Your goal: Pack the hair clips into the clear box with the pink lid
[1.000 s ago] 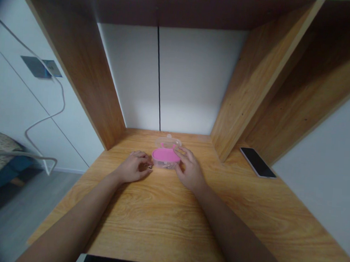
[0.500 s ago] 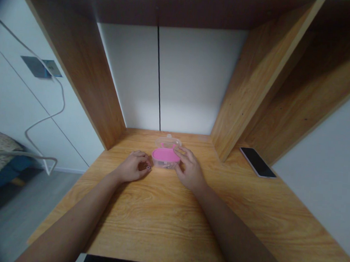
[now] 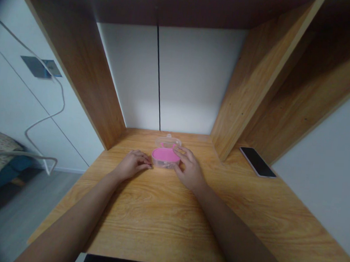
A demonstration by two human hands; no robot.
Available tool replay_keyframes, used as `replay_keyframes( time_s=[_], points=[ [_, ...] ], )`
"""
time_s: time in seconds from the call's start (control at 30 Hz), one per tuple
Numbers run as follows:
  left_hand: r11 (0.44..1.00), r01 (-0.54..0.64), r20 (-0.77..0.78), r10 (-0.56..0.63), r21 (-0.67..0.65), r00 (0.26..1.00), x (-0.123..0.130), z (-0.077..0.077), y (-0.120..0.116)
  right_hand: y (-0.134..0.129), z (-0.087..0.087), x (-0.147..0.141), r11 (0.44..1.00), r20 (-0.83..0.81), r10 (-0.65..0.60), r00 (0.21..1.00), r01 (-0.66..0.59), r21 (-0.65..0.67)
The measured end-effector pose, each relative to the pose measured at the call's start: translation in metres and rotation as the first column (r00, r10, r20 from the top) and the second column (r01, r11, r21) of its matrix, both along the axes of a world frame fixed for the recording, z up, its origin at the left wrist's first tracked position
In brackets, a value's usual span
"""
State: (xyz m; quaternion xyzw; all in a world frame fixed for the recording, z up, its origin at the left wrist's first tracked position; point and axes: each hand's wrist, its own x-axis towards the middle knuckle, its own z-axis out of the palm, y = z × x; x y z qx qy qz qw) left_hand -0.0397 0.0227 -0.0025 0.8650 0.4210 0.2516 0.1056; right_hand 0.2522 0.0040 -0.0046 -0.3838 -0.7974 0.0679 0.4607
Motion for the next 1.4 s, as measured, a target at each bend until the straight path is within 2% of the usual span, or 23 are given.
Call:
replay_keyframes(
  time_s=[0.6, 1.03, 1.3, 1.4],
  points=[
    [0.997, -0.052, 0.038, 0.054, -0.059, 0.998, 0.0005, 0.0007, 0.001, 0.0025, -0.0025, 0.0028, 0.999, -0.004, 0.005, 1.0, -0.005, -0.034],
    [0.992, -0.123, -0.015, 0.123, -0.002, 0.992, -0.0031, 0.0016, 0.0025, 0.0023, -0.0028, 0.0041, 1.0, -0.006, 0.012, 1.0, -0.012, -0.028],
    [1.0, -0.013, -0.039, 0.014, 0.025, 0.999, -0.0019, 0.0008, -0.0023, 0.0001, 0.0007, 0.0031, 1.0, -0.008, 0.008, 1.0, -0.008, -0.023],
    [1.0, -0.014, -0.047, 0.014, 0.007, 0.999, -0.0011, -0.0003, -0.003, 0.0, 0.0017, 0.0026, 1.0, -0.002, 0.006, 1.0, -0.006, -0.023]
  ],
)
